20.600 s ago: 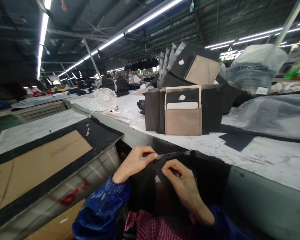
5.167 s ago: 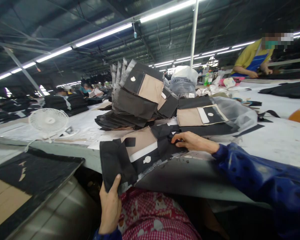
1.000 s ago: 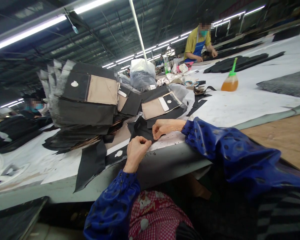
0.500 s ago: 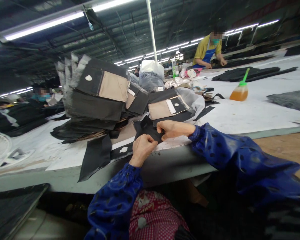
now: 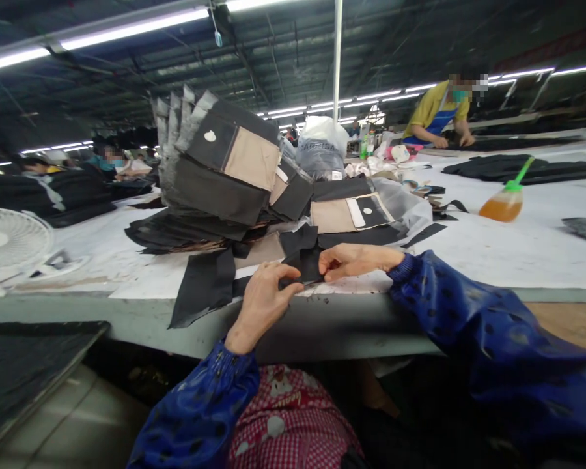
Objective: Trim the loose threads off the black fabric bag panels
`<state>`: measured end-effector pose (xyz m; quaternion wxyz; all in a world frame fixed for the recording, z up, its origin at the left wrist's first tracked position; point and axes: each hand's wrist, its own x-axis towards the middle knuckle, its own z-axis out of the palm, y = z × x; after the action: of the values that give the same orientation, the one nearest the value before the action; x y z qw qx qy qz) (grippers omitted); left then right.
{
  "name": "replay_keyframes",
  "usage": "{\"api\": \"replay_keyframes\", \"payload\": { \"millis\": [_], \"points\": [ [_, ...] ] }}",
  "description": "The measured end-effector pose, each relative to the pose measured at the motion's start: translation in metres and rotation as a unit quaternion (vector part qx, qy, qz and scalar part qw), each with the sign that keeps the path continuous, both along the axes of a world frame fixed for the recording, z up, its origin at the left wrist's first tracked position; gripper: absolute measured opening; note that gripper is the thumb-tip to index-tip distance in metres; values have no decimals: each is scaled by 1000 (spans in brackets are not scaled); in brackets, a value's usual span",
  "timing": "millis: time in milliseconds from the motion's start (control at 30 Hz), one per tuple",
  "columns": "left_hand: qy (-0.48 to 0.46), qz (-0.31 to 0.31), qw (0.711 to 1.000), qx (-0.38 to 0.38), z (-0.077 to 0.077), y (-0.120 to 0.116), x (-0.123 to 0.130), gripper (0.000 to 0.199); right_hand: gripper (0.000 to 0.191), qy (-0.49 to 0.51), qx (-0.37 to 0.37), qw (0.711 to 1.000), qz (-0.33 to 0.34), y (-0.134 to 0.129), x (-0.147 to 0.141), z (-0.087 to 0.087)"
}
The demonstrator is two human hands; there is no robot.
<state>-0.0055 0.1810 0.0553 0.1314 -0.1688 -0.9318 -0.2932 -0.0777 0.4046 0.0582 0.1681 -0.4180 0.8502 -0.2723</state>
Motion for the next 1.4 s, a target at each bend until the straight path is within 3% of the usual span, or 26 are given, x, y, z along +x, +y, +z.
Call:
{"api": "replay_keyframes", "payload": {
  "millis": [100, 267, 533, 700, 900, 1000, 1200, 1400],
  "points": [
    [53, 31, 995, -78, -11, 1, 5, 6, 25, -4, -3, 1000, -11, -2, -3, -2],
    [23, 76, 995, -68, -22, 7, -3, 15, 23, 9, 13, 999, -28, -7, -2, 0],
    [-35, 117, 982, -144, -19, 12, -10, 21, 22, 24, 34, 998, -36, -13, 2, 6],
    [-41, 112, 978, -171, -17, 12, -10, 22, 20, 31, 29, 998, -46, -12, 2, 3],
    [-3, 72, 985, -156, -16, 10, -2, 32, 23, 21, 18, 999, -41, -11, 3, 1],
    [19, 88, 982, -164, -17, 15, -1, 29, 24, 16, 15, 999, -43, -10, 1, 0],
    [-51, 119, 980, -148, -15, 19, -10, 22, 24, -10, 44, 998, -51, -11, -5, 1],
    [-72, 126, 979, -141, -10, 21, -13, 20, 23, 37, 47, 996, -66, -14, 1, 2]
  ]
}}
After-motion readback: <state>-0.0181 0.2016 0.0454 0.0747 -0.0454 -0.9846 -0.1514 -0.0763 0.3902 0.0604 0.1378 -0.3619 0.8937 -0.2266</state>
